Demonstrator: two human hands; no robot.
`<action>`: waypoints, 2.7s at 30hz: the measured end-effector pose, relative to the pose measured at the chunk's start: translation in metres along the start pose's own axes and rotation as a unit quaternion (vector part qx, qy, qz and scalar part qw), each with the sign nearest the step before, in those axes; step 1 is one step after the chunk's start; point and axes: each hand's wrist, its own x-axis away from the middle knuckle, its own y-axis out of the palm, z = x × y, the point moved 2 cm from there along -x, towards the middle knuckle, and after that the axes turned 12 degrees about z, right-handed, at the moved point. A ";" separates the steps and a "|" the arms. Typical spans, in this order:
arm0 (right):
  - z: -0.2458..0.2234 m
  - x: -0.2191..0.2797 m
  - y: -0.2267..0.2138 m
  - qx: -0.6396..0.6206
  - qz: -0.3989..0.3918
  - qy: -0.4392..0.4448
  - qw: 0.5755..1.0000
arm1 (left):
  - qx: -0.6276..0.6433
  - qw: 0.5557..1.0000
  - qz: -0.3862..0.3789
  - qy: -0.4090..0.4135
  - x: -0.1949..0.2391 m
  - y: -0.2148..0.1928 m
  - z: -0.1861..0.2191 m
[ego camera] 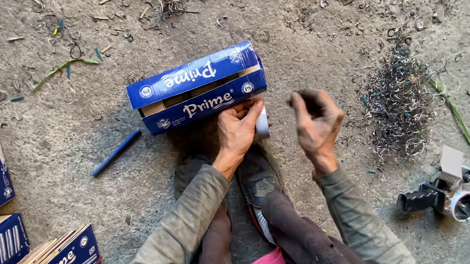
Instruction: The person assembles a cardboard box by hand, secures it with tape, and fills it with metal nipples from a pile on the floor before sealing the box with additional tape.
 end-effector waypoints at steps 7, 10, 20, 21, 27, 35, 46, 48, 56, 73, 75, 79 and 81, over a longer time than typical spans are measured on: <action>-0.003 -0.029 -0.004 0.057 -0.097 -0.168 0.979 | -0.029 0.999 0.005 -0.024 0.009 0.003 0.012; 0.002 -0.044 0.029 0.033 -0.185 -0.240 0.952 | -0.068 0.998 -0.002 -0.003 -0.008 -0.003 -0.011; 0.035 -0.077 0.056 0.057 -0.114 -0.400 0.907 | 0.048 0.990 -0.052 -0.119 0.012 -0.007 0.016; 0.047 -0.075 0.058 0.074 -0.105 -0.404 0.906 | 0.058 0.981 -0.115 -0.145 0.020 -0.007 0.012; -0.015 -0.016 0.021 0.029 -0.051 -0.280 0.958 | 0.167 0.976 -0.114 -0.086 0.055 -0.058 0.067; -0.083 0.073 0.055 -0.057 -0.226 -0.301 0.925 | 0.149 0.985 0.007 0.083 0.046 -0.139 0.123; -0.119 0.096 0.120 -0.253 -0.330 0.111 0.903 | 0.012 0.954 -0.019 0.300 -0.085 -0.187 0.140; -0.126 0.102 0.133 -0.260 -0.324 0.144 0.898 | 0.013 0.972 0.005 0.235 -0.101 -0.186 0.129; -0.121 0.110 0.159 -0.274 -0.296 0.182 0.897 | -0.063 0.995 0.073 0.039 -0.141 -0.175 0.091; -0.095 0.116 0.166 -0.335 -0.276 0.114 0.894 | 0.015 0.937 -0.102 0.333 -0.057 -0.223 0.102; -0.095 0.117 0.167 -0.341 -0.276 0.106 0.892 | 0.022 0.934 -0.077 0.348 -0.050 -0.220 0.077; -0.092 0.116 0.168 -0.341 -0.285 0.081 0.892 | 0.012 0.897 0.062 0.437 -0.041 -0.206 0.043; -0.093 0.115 0.167 -0.340 -0.291 0.076 0.891 | -0.048 0.870 0.087 0.484 -0.041 -0.210 0.042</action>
